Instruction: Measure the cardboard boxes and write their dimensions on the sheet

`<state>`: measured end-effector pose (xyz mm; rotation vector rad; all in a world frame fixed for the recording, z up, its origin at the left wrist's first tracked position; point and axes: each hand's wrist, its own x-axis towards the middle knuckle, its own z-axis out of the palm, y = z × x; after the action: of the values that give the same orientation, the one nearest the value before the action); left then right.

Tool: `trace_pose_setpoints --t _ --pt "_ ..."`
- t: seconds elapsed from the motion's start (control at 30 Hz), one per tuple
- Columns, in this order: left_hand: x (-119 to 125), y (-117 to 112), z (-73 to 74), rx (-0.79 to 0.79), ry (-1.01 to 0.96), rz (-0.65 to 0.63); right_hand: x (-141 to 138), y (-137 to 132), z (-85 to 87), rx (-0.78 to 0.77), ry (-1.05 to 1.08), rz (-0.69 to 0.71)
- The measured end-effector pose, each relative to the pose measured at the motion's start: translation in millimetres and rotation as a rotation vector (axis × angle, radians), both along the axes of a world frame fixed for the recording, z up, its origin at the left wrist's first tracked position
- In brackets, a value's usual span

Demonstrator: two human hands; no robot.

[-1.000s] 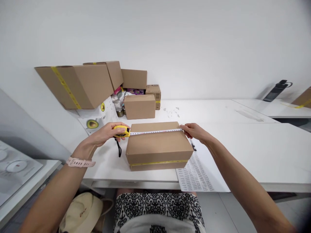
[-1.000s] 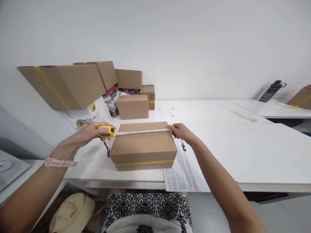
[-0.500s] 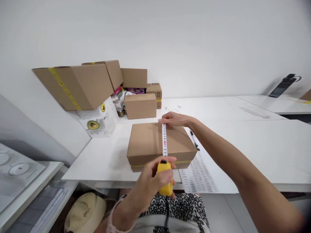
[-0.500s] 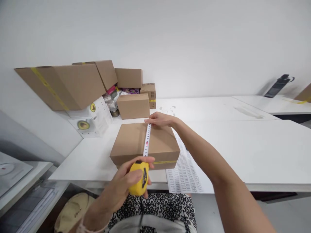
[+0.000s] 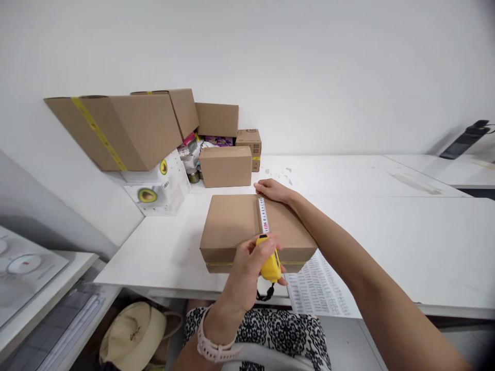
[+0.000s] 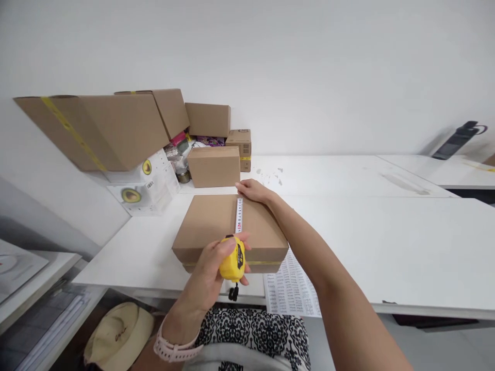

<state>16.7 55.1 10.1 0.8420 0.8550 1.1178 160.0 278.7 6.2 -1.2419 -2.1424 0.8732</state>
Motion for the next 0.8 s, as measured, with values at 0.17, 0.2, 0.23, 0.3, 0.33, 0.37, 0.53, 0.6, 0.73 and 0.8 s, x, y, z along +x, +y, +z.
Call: trace_pose_setpoints --t 0.17,0.2,0.23,0.3,0.33,0.37,0.53,0.6,0.73,0.8 --pt "-4 17 10.7 0.01 0.002 0.02 4 -5 3.4 -0.176 0.167 -0.056" --pt "-4 21 13.4 0.009 0.001 0.018 4 -8 5.2 -0.169 0.174 -0.074" --pt "-4 26 15.8 0.009 -0.004 0.014 4 -11 7.4 -0.158 0.174 -0.092" --pt "-4 36 19.7 0.002 -0.016 0.011 3 -18 13.5 -0.147 0.161 -0.124" --pt "-4 40 21.2 -0.007 -0.019 0.018 3 -22 17.1 -0.152 0.154 -0.132" --pt "-4 44 22.5 -0.023 -0.019 0.027 2 -27 20.9 -0.159 0.145 -0.134" --pt "-6 58 27.0 -0.12 -0.028 0.024 1 -40 31.4 -0.113 0.068 -0.124" --pt "-8 60 28.5 -0.151 -0.041 0.008 2 -36 27.2 -0.04 0.066 -0.119" --pt "-9 49 28.0 -0.169 -0.068 -0.023 6 -16 8.1 -0.034 0.12 0.037" --pt "-7 33 23.4 -0.127 -0.063 -0.027 8 -7 -0.5 -0.066 0.14 0.101"
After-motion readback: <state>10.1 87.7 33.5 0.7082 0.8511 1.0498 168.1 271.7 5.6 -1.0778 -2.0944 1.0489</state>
